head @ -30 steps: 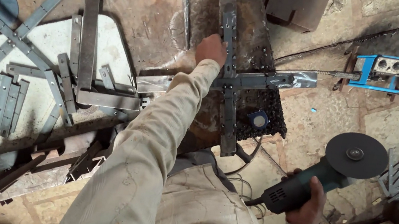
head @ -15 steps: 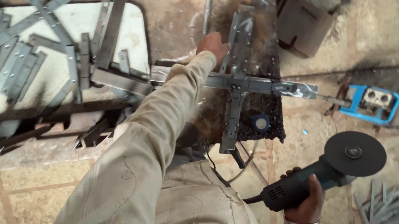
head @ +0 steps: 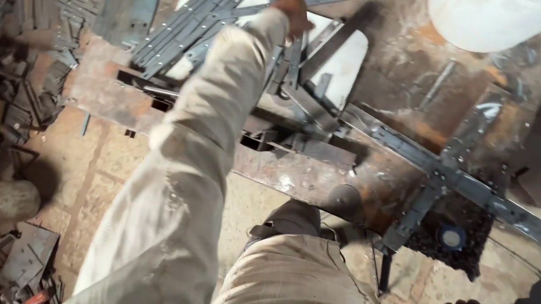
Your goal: Measuring, cutting, welding, and assembling a cross-shaped metal structure in a workshop environment.
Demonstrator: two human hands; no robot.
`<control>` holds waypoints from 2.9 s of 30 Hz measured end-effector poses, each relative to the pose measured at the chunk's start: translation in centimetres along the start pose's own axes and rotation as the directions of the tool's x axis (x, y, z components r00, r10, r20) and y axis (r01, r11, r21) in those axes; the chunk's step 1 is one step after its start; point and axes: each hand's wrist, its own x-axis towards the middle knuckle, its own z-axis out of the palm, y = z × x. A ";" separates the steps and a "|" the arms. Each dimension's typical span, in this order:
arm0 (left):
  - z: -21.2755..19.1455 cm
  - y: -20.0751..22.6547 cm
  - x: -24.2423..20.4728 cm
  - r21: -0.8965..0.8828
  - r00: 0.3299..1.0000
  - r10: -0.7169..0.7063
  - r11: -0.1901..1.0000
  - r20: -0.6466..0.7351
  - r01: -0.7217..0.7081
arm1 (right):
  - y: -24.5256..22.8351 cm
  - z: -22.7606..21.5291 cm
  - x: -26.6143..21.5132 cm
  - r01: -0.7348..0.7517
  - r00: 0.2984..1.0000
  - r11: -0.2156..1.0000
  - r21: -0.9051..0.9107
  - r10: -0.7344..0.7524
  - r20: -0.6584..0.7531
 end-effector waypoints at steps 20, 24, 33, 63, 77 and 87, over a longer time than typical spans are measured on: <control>0.1 -24.1 -3.4 0.559 0.924 -0.337 0.808 0.182 0.184 | 2.6 3.0 2.6 -0.223 0.973 0.945 -0.238 0.203 -0.105; -0.4 -23.5 -2.8 0.545 0.902 -0.340 0.825 0.266 0.150 | 3.1 7.8 -1.1 -0.111 0.986 0.968 -0.226 0.079 -0.147; -1.6 -18.9 -3.2 0.508 0.943 -0.105 0.858 0.315 -0.074 | 4.6 10.4 -6.8 0.010 0.975 0.995 -0.095 -0.030 -0.219; 39.0 30.9 -2.2 -0.130 0.966 -0.119 0.987 -0.229 0.091 | -5.0 -1.1 -8.7 0.243 0.931 0.961 0.134 -0.192 -0.309; 35.9 32.0 -4.2 -0.081 0.972 0.002 0.996 -0.236 -0.021 | -7.3 0.1 -7.1 0.213 0.942 0.973 0.092 -0.179 -0.285; 35.1 33.2 -3.0 -0.095 0.984 -0.163 0.983 -0.074 0.155 | -6.3 -0.1 -7.4 0.253 0.933 0.959 0.128 -0.207 -0.296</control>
